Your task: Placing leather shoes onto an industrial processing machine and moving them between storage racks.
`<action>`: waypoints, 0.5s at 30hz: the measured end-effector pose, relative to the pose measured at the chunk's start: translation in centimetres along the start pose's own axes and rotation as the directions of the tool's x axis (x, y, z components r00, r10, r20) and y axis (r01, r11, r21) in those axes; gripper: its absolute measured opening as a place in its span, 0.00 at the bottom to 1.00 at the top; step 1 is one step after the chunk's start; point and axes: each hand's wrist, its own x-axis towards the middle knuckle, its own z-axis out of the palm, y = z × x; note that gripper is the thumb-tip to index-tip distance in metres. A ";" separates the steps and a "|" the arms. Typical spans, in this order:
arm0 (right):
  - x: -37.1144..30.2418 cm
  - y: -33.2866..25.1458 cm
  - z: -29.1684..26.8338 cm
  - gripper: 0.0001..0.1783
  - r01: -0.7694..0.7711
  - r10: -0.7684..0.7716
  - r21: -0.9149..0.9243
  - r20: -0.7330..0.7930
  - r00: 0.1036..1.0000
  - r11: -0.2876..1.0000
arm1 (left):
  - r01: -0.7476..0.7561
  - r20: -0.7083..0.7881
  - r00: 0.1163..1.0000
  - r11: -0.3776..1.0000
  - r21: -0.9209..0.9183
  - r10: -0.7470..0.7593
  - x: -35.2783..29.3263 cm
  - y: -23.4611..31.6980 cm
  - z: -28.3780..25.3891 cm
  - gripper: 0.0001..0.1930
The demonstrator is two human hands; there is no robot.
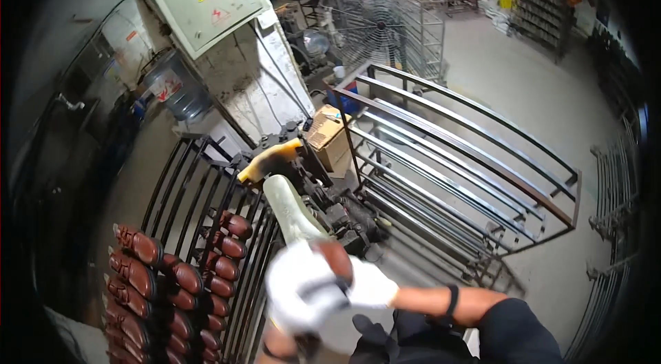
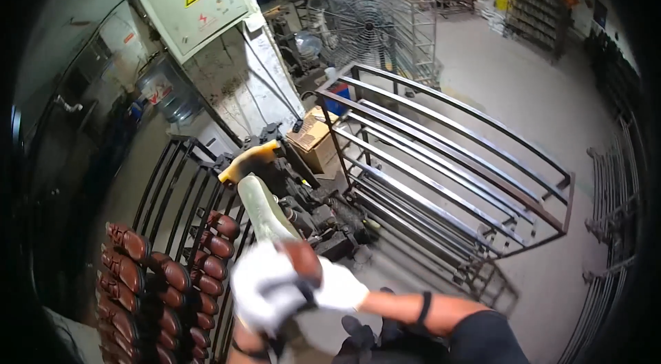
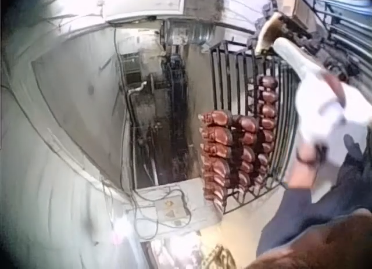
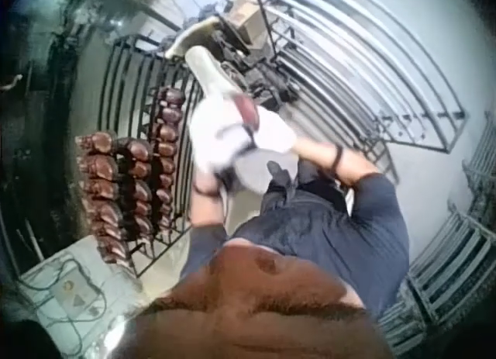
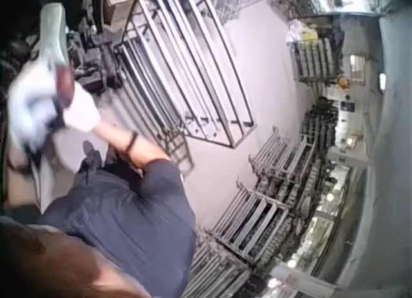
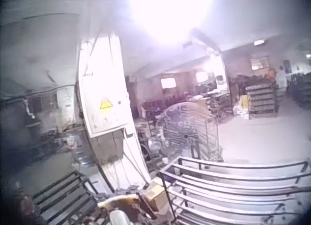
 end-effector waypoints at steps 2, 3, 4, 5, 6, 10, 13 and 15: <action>-6.5 3.9 0.4 0.50 -0.094 0.040 0.206 0.252 0.967 0.974 | 0.215 -0.077 0.971 0.966 -0.143 -0.228 -7.6 2.0 2.1 0.21; -6.9 1.0 0.0 0.50 -0.186 0.163 0.048 0.311 0.936 0.981 | 0.288 -0.061 0.950 0.936 -0.201 -0.305 -11.0 0.8 1.3 0.20; -7.0 -1.9 -0.8 0.49 -0.250 0.223 0.008 0.426 0.877 0.968 | 0.502 -0.102 0.677 0.559 -0.660 -0.729 -14.8 -0.5 1.5 0.20; -5.6 -3.4 -1.6 0.48 -0.285 0.259 -0.033 0.528 0.809 0.958 | 0.367 0.089 0.301 0.029 -0.930 -0.950 -17.6 -2.3 1.8 0.20; -4.3 -2.8 -1.1 0.46 -0.238 0.187 -0.004 0.632 0.752 0.971 | 0.496 0.142 0.318 0.037 -0.868 -0.937 -19.5 -2.8 1.1 0.21; -1.7 -3.3 3.0 0.46 -0.296 0.129 0.049 0.822 0.554 0.954 | 0.374 0.165 0.361 -0.020 -0.927 -0.918 -25.1 -1.4 -1.9 0.29; -2.0 -1.5 5.7 0.65 -0.072 0.080 -0.041 0.703 0.707 0.997 | 0.217 -0.111 0.363 0.200 -0.956 -0.925 -22.9 3.1 -4.3 0.36; -2.6 -6.2 6.0 0.75 -0.281 0.165 0.113 0.583 0.796 0.953 | 0.464 -0.288 0.241 0.371 -0.804 -0.927 -21.9 4.8 -5.7 0.37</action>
